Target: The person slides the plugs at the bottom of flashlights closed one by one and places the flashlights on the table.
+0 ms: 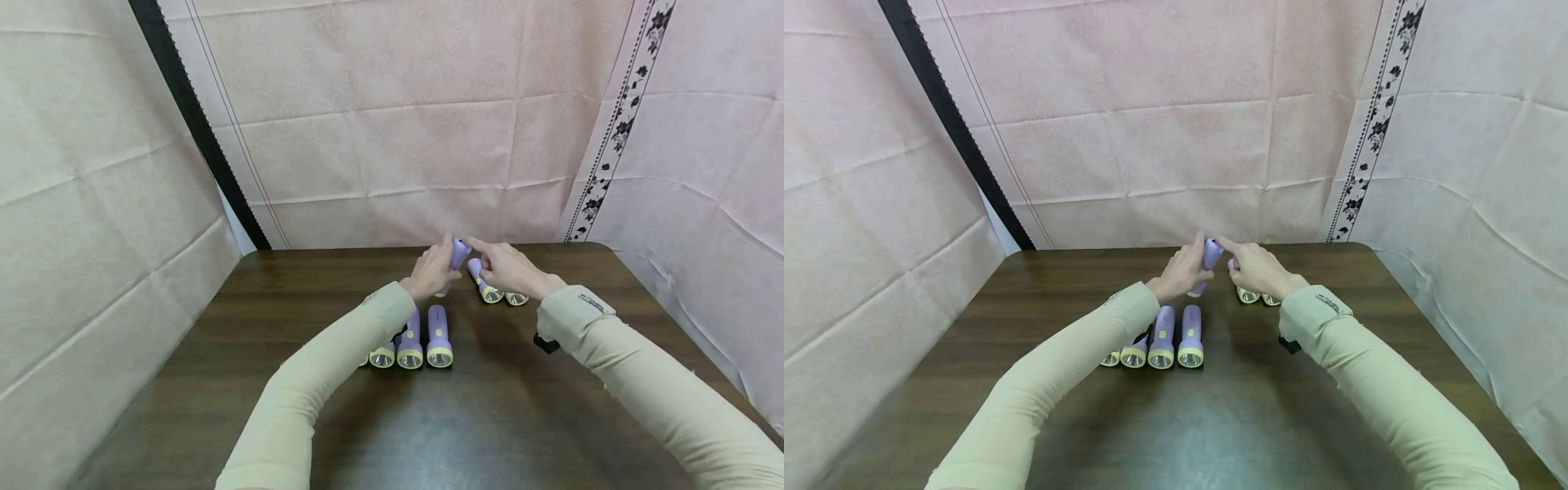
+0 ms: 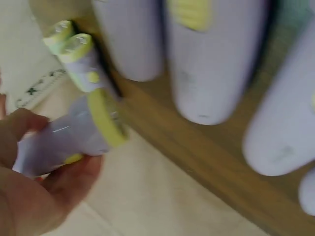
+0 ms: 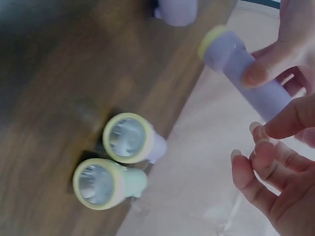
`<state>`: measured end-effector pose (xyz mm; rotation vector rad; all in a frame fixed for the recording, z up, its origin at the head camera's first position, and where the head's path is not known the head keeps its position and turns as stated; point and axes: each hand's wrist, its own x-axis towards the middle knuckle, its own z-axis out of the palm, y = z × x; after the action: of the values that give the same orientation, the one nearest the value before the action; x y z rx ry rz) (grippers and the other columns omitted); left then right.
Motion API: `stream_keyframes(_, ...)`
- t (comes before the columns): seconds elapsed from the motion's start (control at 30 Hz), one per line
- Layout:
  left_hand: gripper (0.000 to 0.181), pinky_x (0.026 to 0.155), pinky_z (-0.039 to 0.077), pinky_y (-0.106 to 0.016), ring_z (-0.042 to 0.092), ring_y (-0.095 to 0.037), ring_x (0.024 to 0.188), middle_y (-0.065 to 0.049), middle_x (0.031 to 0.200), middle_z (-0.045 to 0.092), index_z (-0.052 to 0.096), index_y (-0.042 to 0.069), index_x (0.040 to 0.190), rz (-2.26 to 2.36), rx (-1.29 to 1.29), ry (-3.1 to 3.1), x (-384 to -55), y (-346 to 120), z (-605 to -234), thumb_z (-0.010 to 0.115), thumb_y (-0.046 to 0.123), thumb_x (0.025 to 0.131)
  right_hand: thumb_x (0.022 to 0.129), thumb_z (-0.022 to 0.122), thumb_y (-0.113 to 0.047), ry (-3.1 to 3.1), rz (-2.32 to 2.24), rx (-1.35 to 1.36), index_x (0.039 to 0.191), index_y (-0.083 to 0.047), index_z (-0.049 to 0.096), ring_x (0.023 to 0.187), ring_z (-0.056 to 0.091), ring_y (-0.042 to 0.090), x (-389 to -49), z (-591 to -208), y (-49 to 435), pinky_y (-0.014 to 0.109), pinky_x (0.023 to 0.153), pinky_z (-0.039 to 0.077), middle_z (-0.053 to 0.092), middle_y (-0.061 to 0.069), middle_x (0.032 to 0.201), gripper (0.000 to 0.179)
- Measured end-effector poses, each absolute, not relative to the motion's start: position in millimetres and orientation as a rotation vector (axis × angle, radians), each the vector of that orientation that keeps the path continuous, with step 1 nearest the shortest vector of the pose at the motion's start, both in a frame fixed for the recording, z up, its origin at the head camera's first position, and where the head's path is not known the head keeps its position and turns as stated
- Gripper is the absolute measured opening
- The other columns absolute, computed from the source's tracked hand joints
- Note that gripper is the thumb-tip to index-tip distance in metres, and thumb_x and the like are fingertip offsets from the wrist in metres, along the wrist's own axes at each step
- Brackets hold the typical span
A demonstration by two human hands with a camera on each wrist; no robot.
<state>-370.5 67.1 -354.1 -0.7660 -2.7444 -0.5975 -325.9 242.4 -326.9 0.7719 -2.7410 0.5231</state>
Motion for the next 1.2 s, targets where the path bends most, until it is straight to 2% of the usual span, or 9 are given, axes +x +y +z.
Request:
stream_keyframes(0.17,0.068,0.062,0.050,-0.039,0.067,-0.030,0.078,-0.011,0.092,0.067,0.032,0.019,0.124,-0.556,-0.674,-2.889,-357,80,-346,0.079,0.029,0.078,0.082,0.052,0.001,-2.764,0.541,0.711,0.148,-0.003,0.034,0.058,0.048,0.013,-328,-315,245,0.028,0.055,0.038,0.058,0.003,0.070,0.068)
stream_keyframes(0.23,0.069,0.063,0.050,-0.039,0.067,-0.030,0.081,-0.012,0.095,0.067,0.034,0.021,0.130,-0.531,-0.662,-2.939,-351,84,-346,0.078,0.032,0.078,0.083,0.051,0.000,-2.786,0.536,0.685,0.148,-0.004,0.033,0.060,0.048,0.014,-329,-312,245,0.028,0.057,0.039,0.058,0.004,0.072,0.068)
stream_keyframes(0.37,0.065,0.065,0.051,-0.034,0.066,-0.026,0.083,-0.010,0.099,0.066,0.043,0.018,0.131,-0.456,-0.665,-3.022,-340,92,-350,0.076,0.034,0.078,0.083,0.050,-0.002,-2.817,0.537,0.657,0.148,-0.004,0.034,0.062,0.049,0.015,-329,-312,244,0.029,0.057,0.039,0.058,0.004,0.073,0.067)
stream_keyframes(0.5,0.051,0.059,0.050,-0.028,0.067,-0.020,0.065,-0.007,0.094,0.068,0.052,0.014,0.118,-0.416,-0.666,-3.116,-330,98,-359,0.077,0.035,0.078,0.084,0.052,-0.003,-2.826,0.533,0.651,0.145,-0.003,0.039,0.062,0.051,0.015,-330,-315,244,0.029,0.057,0.041,0.060,0.004,0.073,0.062)
stream_keyframes(0.6,0.041,0.052,0.049,-0.027,0.062,-0.017,0.054,-0.005,0.089,0.068,0.057,0.014,0.104,-0.392,-0.646,-3.182,-325,103,-367,0.078,0.035,0.077,0.084,0.053,-0.004,-2.834,0.509,0.641,0.143,-0.003,0.042,0.063,0.053,0.015,-329,-317,245,0.029,0.057,0.042,0.061,0.004,0.075,0.060)
stream_keyframes(0.73,0.032,0.050,0.048,-0.027,0.060,-0.015,0.054,-0.003,0.084,0.067,0.060,0.014,0.092,-0.307,-0.625,-3.233,-324,107,-378,0.078,0.036,0.077,0.084,0.054,-0.004,-2.852,0.501,0.635,0.142,-0.004,0.043,0.064,0.054,0.015,-329,-317,248,0.030,0.058,0.042,0.062,0.004,0.076,0.058)
stream_keyframes(1.0,0.030,0.060,0.049,-0.035,0.060,-0.018,0.072,-0.002,0.092,0.066,0.064,0.017,0.091,-0.209,-0.585,-3.263,-323,111,-387,0.078,0.039,0.076,0.084,0.053,-0.004,-2.861,0.504,0.636,0.140,-0.004,0.045,0.067,0.056,0.015,-328,-316,255,0.030,0.059,0.044,0.064,0.005,0.078,0.057)
stream_keyframes(1.1,0.027,0.057,0.050,-0.034,0.063,-0.017,0.066,-0.002,0.088,0.068,0.065,0.016,0.087,-0.185,-0.621,-3.281,-322,111,-387,0.077,0.039,0.078,0.083,0.053,-0.005,-2.859,0.500,0.625,0.139,-0.004,0.046,0.067,0.055,0.016,-328,-318,258,0.030,0.059,0.043,0.063,0.004,0.077,0.056)
stream_keyframes(1.2,0.031,0.050,0.051,-0.029,0.064,-0.015,0.055,-0.004,0.087,0.067,0.065,0.014,0.089,-0.139,-0.688,-3.302,-323,111,-387,0.076,0.042,0.079,0.083,0.052,-0.005,-2.853,0.493,0.616,0.136,-0.003,0.049,0.065,0.053,0.016,-326,-320,261,0.030,0.058,0.042,0.061,0.003,0.074,0.053)
